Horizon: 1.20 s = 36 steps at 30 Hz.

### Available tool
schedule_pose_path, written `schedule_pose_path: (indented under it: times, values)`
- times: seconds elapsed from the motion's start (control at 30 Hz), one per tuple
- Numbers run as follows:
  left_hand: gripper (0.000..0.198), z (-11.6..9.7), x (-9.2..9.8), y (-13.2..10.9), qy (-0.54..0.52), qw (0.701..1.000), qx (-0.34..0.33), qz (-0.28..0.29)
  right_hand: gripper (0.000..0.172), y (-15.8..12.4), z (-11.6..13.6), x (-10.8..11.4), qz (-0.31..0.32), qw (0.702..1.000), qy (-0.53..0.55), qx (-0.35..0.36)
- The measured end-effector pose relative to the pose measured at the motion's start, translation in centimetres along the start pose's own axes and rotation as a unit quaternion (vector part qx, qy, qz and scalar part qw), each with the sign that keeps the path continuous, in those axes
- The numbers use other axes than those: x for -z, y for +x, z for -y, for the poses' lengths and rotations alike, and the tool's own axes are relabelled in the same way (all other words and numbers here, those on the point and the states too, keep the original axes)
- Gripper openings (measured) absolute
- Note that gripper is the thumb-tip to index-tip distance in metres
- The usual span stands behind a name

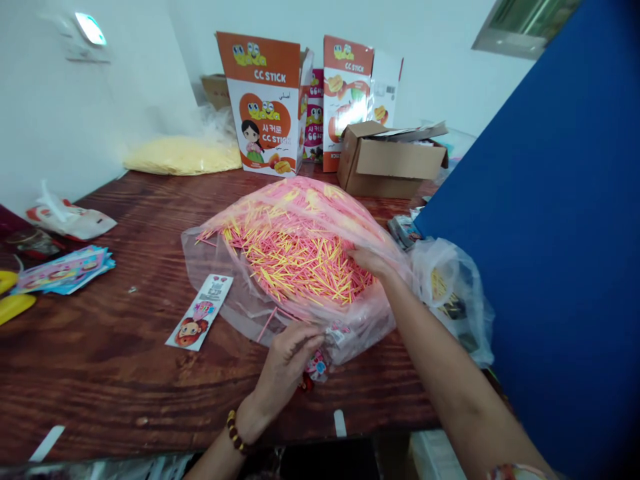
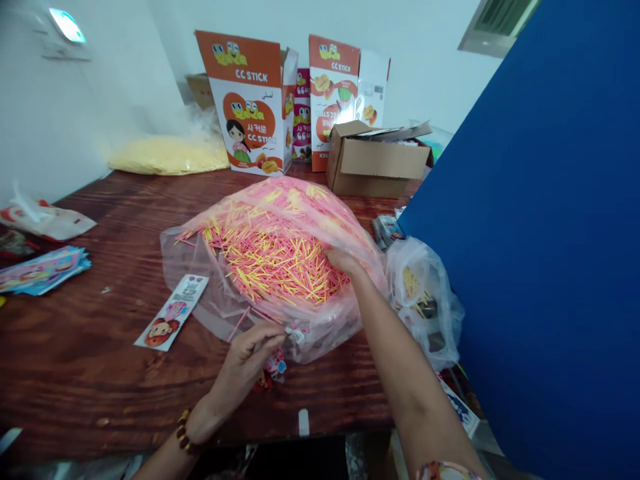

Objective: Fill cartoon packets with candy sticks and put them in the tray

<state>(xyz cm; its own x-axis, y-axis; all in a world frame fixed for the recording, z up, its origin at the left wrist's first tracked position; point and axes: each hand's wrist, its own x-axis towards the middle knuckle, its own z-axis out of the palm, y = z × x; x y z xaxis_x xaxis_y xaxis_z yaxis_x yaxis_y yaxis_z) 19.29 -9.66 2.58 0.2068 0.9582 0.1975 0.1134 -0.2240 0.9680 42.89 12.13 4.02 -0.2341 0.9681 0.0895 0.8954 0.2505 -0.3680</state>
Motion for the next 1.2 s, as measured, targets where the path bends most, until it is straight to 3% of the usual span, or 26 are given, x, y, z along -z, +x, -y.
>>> schedule_pose_path:
  times: [0.1, 0.27, 0.33, 0.4, 0.47, 0.53, 0.67, 0.77, 0.97, 1.2]
  values:
    - [0.022, -0.3, 1.0, -1.2, 0.0, 0.999, 0.039, -0.016, 0.019, -0.4, 0.6, 0.2, 0.027, 0.997, 0.054, -0.041]
    - [0.023, -1.2, 2.6, -2.9, 0.0, 0.991, 0.082, -0.102, 0.018, -3.0, 3.7, 0.2, -0.009, 0.984, 0.173, -0.03]
    - [0.023, -1.3, 3.3, -3.4, -0.02, 0.983, 0.1, -0.153, 0.019, -5.2, 6.0, -0.6, -0.021, 0.937, 0.348, -0.004]
    - [0.023, -1.3, 4.1, -3.7, -0.043, 0.972, 0.114, -0.201, 0.023, -7.8, 8.7, -2.1, 0.02, 0.871, 0.491, 0.007]
    - [0.024, -1.1, 4.9, -3.8, -0.06, 0.962, 0.115, -0.241, 0.022, -10.2, 11.4, -4.0, 0.044, 0.829, 0.557, 0.022]
    - [0.024, -1.0, 5.7, -3.8, -0.061, 0.955, 0.106, -0.269, 0.018, -12.0, 13.4, -6.1, 0.052, 0.811, 0.581, 0.044]
    - [0.023, -0.6, 7.0, -4.0, -0.043, 0.949, 0.092, -0.298, 0.018, -13.4, 14.6, -9.7, 0.029, 0.85, 0.524, 0.045]
    - [0.024, -0.2, 7.4, -4.3, -0.039, 0.944, 0.088, -0.316, 0.025, -13.7, 14.2, -10.9, 0.021, 0.88, 0.473, 0.04]
    - [0.023, 0.3, 7.3, -4.6, -0.043, 0.946, 0.089, -0.31, 0.018, -14.4, 14.1, -10.3, 0.015, 0.869, 0.49, 0.066]
    - [0.023, 0.4, 7.1, -4.4, -0.033, 0.954, 0.088, -0.285, 0.014, -14.6, 14.1, -10.6, 0.021, 0.88, 0.473, 0.042]
